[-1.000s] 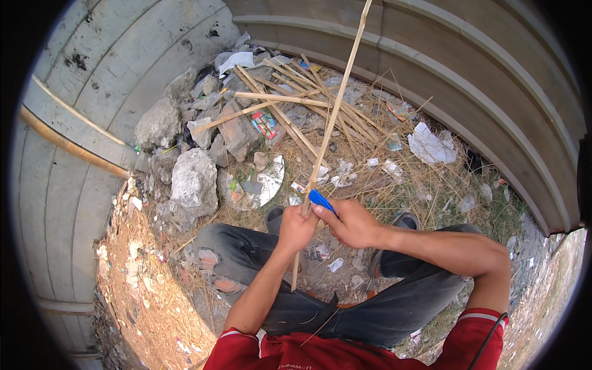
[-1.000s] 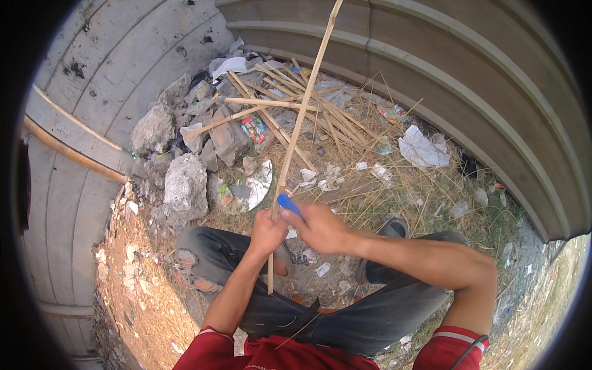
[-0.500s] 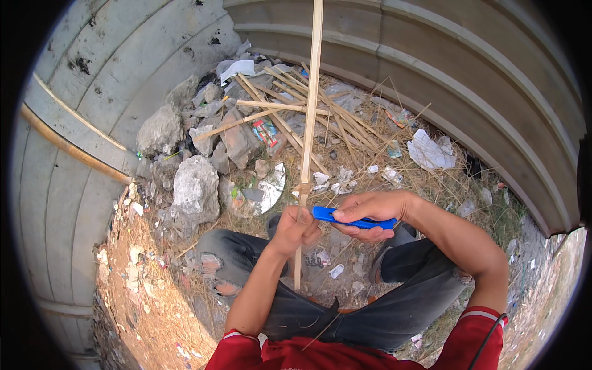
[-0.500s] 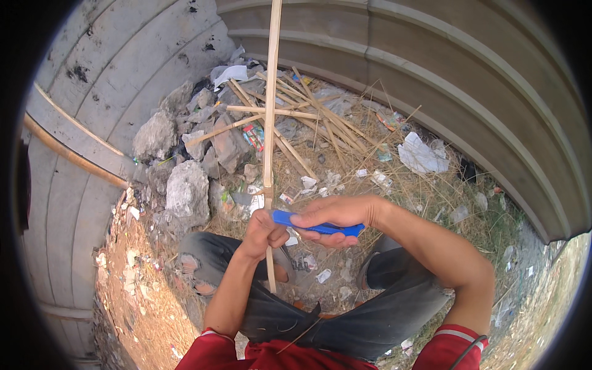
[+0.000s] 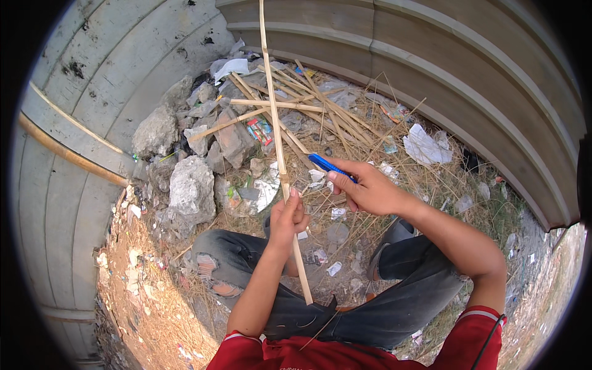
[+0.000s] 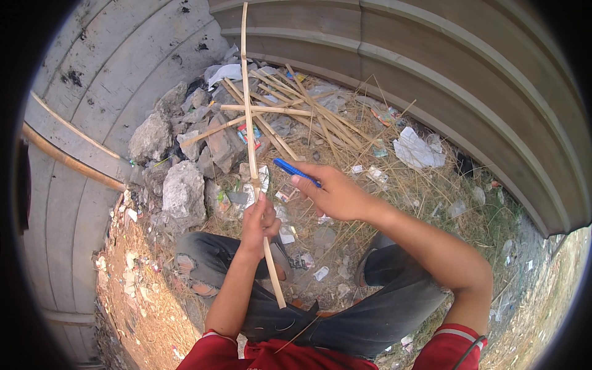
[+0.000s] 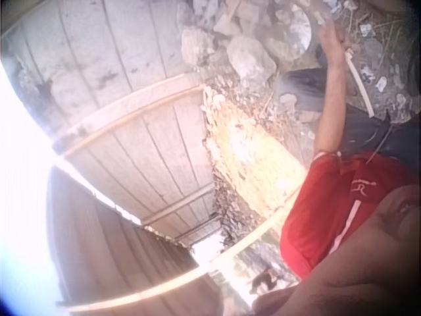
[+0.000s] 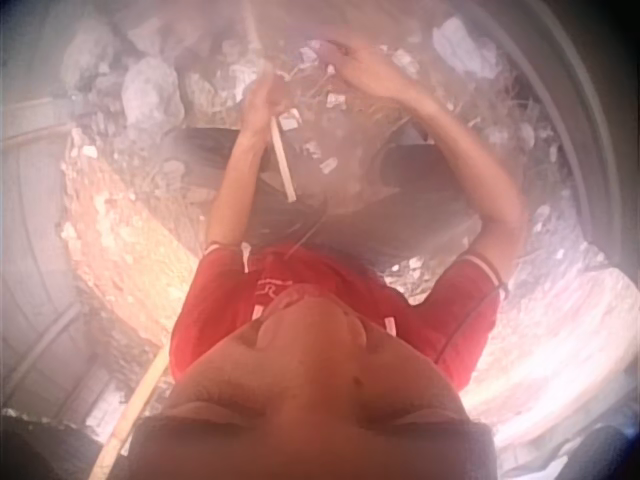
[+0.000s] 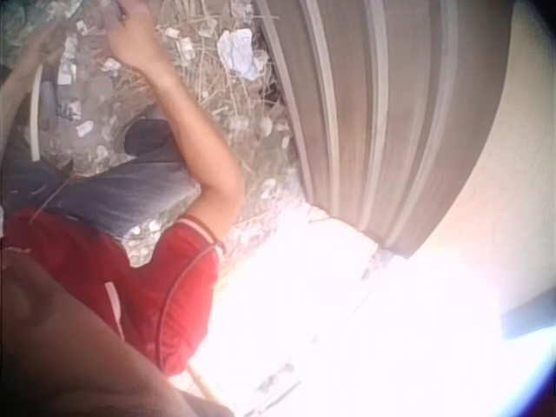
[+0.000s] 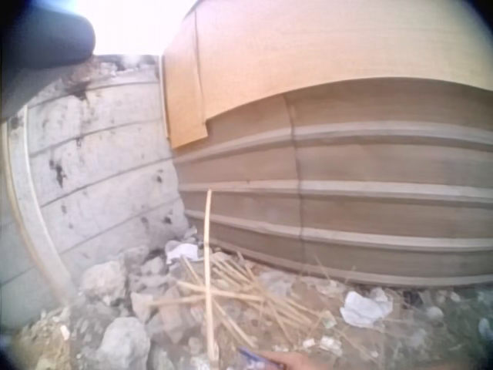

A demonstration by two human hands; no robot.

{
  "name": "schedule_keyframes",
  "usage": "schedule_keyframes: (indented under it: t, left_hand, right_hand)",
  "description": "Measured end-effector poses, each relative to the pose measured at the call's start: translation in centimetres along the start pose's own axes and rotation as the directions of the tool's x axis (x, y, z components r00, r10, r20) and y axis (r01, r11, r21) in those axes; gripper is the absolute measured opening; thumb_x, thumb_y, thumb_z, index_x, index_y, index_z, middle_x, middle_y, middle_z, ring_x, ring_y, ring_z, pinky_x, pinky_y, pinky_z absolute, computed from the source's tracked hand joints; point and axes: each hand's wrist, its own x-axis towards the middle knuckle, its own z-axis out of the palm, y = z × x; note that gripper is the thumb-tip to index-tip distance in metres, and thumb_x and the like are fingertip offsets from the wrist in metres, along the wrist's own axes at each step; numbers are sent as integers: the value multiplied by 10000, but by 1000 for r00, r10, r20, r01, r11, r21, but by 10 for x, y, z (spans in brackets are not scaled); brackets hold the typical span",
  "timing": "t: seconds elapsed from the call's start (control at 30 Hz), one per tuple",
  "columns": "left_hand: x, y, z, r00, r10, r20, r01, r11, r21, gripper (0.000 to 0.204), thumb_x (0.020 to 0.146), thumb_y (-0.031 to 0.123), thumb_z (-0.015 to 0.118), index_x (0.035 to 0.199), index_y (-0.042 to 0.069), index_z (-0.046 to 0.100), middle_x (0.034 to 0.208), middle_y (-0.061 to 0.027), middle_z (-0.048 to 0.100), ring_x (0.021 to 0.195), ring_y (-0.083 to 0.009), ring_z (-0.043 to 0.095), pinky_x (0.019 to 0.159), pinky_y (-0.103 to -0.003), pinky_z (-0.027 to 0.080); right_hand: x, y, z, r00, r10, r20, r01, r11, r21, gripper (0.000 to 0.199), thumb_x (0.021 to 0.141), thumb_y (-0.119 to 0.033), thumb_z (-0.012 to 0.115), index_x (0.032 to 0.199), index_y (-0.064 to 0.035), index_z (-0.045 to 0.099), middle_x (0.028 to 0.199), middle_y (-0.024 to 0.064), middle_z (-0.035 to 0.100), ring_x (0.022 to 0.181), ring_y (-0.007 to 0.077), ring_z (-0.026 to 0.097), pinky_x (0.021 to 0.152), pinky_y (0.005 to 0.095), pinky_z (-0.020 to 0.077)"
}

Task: The person sits on the ground and uses a blue utility knife to shave thin strips of bamboo. They hold the bamboo stick in one hand and scrape the blade along its length to remove the outer layer, occasionally switching to a larger knife to split the stick.

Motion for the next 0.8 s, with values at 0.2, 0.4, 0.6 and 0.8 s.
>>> schedule_keyframes:
  t: [0.2,0.4,0.6,0.8]
  left_hand:
    - [-3,3,-8,999,-13,-32,12,999,-43,413,1059,450,507,822,113,473,555,85,238,438,-47,231,422,-241,176]
    - [-3,1,-12,1000,-22,-3,22,998,-57,408,1062,429,508,822,101,468,552,85,241,436,-45,236,422,-240,178]
    - [-3,-2,-12,1000,-5,-24,3,998,-57,391,1057,413,522,819,106,473,555,86,240,441,-42,223,420,-244,165]
    - [-4,2,-11,997,58,-47,-61,997,-53,389,1046,410,541,807,109,478,555,86,236,445,-42,211,417,-245,158]
  right_hand:
    - [12,2,-34,970,207,125,-238,732,638,663,959,-38,508,1570,-37,250,1011,174,651,631,160,625,500,256,492]
    - [13,2,-39,986,-5,168,-109,742,661,597,1009,-50,520,1553,11,282,1192,192,628,728,122,568,584,250,460]
    - [16,10,-39,976,-63,208,-110,683,722,602,1020,-94,552,1552,11,291,1136,163,633,619,72,440,510,222,368]
    - [15,5,-39,983,-59,175,-72,749,659,552,1044,-145,532,1537,4,336,1049,144,659,553,60,439,468,201,350]
